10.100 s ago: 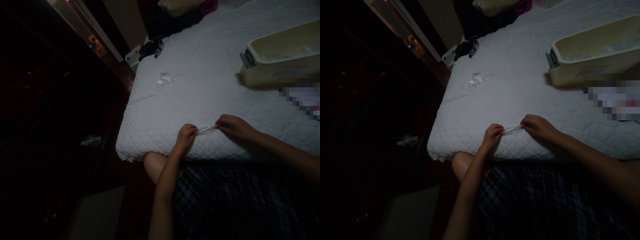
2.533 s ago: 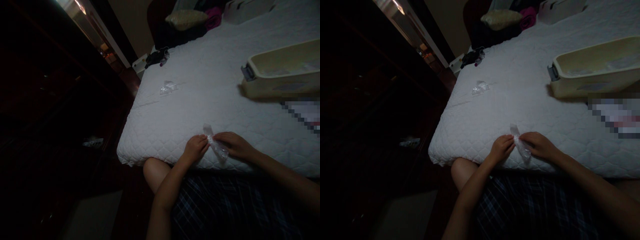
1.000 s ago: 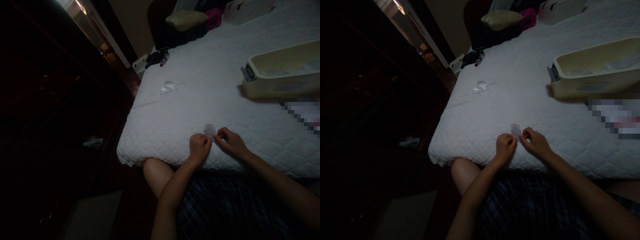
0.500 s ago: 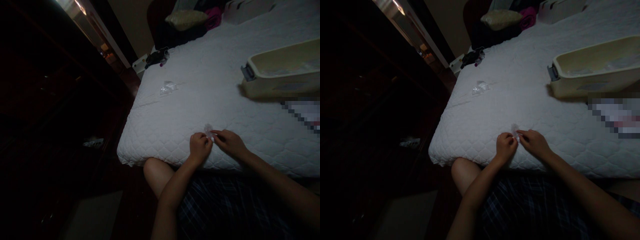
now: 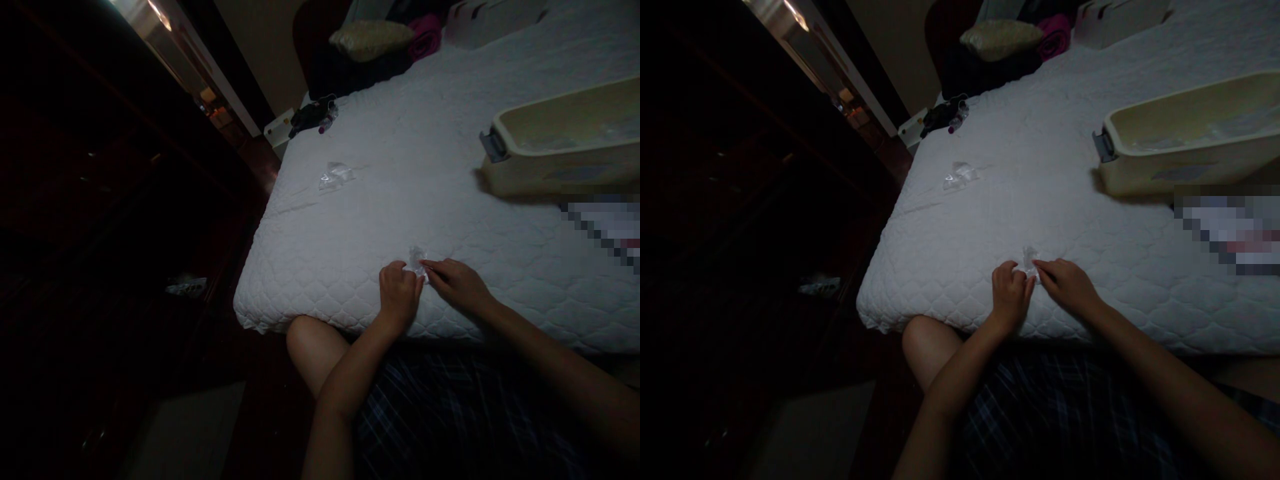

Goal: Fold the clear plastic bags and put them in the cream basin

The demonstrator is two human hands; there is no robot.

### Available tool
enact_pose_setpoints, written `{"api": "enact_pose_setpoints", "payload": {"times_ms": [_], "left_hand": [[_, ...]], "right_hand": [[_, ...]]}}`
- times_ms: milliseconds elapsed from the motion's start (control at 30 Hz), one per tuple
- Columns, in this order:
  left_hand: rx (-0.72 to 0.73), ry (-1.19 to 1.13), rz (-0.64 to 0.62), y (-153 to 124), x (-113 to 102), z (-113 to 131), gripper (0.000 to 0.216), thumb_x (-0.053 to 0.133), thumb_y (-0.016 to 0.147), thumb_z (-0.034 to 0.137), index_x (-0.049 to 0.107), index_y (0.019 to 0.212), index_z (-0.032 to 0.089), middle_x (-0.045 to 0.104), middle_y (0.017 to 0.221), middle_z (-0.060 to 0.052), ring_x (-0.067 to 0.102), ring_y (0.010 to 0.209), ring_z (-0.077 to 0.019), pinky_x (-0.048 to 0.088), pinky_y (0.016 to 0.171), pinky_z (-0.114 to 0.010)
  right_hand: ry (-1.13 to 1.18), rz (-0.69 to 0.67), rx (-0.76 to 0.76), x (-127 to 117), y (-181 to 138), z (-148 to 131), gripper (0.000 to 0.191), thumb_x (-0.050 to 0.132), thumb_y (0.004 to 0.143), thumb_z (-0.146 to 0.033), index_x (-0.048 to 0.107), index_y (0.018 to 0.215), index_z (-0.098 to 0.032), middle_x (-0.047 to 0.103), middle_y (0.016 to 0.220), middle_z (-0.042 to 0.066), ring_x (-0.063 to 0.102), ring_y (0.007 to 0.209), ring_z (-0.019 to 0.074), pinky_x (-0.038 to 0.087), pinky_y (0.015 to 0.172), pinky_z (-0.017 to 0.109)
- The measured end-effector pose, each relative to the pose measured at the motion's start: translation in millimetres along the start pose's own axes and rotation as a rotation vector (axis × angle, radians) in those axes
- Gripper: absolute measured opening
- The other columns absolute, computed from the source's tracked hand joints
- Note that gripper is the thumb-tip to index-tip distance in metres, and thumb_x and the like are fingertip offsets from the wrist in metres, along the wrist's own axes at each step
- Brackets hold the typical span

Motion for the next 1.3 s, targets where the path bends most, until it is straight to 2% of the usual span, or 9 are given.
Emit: {"api": "enact_pose_setpoints", "payload": {"times_ms": [100,167,367,533,667,733,933,1167,1300], "left_hand": [[0.142,-0.055,-0.086,-0.4,8.4,9.6,0.018,0.048,0.095,0.027,0.065,0.094,0.02,0.064,0.116,-0.01,0.057,0.115,-0.0249,0.051,0.094,-0.043],[0.185,-0.104,-0.158,-0.2,14.8,12.0,0.02,0.046,0.096,0.024,0.065,0.099,0.02,0.066,0.116,-0.009,0.058,0.117,-0.0239,0.051,0.096,-0.042],[0.199,-0.135,-0.231,1.3,21.3,10.8,0.019,0.05,0.094,0.021,0.066,0.102,0.014,0.068,0.114,-0.012,0.059,0.117,-0.0234,0.05,0.099,-0.04],[0.207,-0.122,-0.239,1.2,20.0,11.5,0.016,0.054,0.092,0.02,0.066,0.102,0.017,0.068,0.115,-0.01,0.058,0.119,-0.0233,0.05,0.099,-0.041],[0.248,-0.119,-0.211,1.2,18.2,14.1,0.017,0.053,0.092,0.016,0.066,0.102,0.016,0.067,0.117,-0.011,0.057,0.12,-0.0223,0.05,0.099,-0.04],[0.264,-0.118,-0.208,1.1,18.6,14.6,0.018,0.051,0.092,0.015,0.066,0.102,0.015,0.067,0.118,-0.011,0.057,0.121,-0.0221,0.05,0.099,-0.039],[0.256,-0.116,-0.231,1.1,22.2,11.9,0.016,0.052,0.092,0.018,0.066,0.099,0.017,0.067,0.118,-0.01,0.057,0.121,-0.0223,0.052,0.097,-0.041],[0.266,-0.119,-0.139,0.1,10.0,14.5,0.025,0.05,0.095,0.028,0.063,0.109,0.013,0.065,0.12,-0.014,0.058,0.12,-0.0223,0.052,0.1,-0.038],[0.242,-0.131,-0.173,0.8,12.3,13.2,0.026,0.049,0.095,0.028,0.061,0.112,0.012,0.066,0.119,-0.014,0.059,0.118,-0.0215,0.051,0.1,-0.037]], "right_hand": [[0.014,0.006,0.028,-0.5,-0.8,2.3,0.04,0.04,0.091,-0.037,0.071,0.109,-0.02,0.072,0.081,0.01,0.064,0.072,0.0236,0.05,0.066,0.038],[0.021,0.005,0.042,-0.4,-1.3,3.2,0.04,0.041,0.091,-0.038,0.071,0.109,-0.02,0.072,0.081,0.01,0.065,0.071,0.0235,0.05,0.065,0.038],[0.048,0.036,0.031,-3.8,-3.7,1.0,0.036,0.043,0.091,-0.035,0.069,0.108,-0.018,0.072,0.087,0.01,0.066,0.076,0.0233,0.053,0.07,0.039],[0.032,0.198,-0.077,-25.1,-11.4,-5.4,0.033,0.045,0.09,-0.027,0.064,0.116,-0.019,0.07,0.105,0.013,0.065,0.096,0.0258,0.053,0.084,0.043],[-0.052,0.06,-0.302,-18.0,-11.0,-12.8,0.036,0.048,0.089,-0.025,0.062,0.121,-0.018,0.062,0.126,0.013,0.059,0.115,0.0271,0.049,0.096,0.044],[-0.093,-0.008,-0.339,-10.5,-8.5,-7.2,0.037,0.047,0.09,-0.026,0.06,0.124,-0.016,0.059,0.132,0.014,0.054,0.122,0.0271,0.045,0.101,0.047],[-0.109,-0.069,-0.272,1.9,-4.7,13.1,0.043,0.042,0.093,-0.031,0.054,0.132,-0.02,0.055,0.136,0.01,0.05,0.127,0.0255,0.039,0.106,0.052],[-0.084,-0.036,-0.24,-2.8,-6.0,10.8,0.041,0.041,0.093,-0.031,0.057,0.129,-0.017,0.057,0.134,0.012,0.052,0.125,0.025,0.039,0.106,0.05],[-0.072,-0.01,-0.242,-4.3,-5.9,11.7,0.041,0.042,0.093,-0.028,0.056,0.129,-0.014,0.058,0.133,0.014,0.053,0.123,0.0261,0.041,0.105,0.05]]}}
Point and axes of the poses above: each hand's wrist, its own y-axis towards the middle knuckle, its own x-axis out of the palm, z = x × y, the point moved 8 cm from there along y, towards the middle knuckle
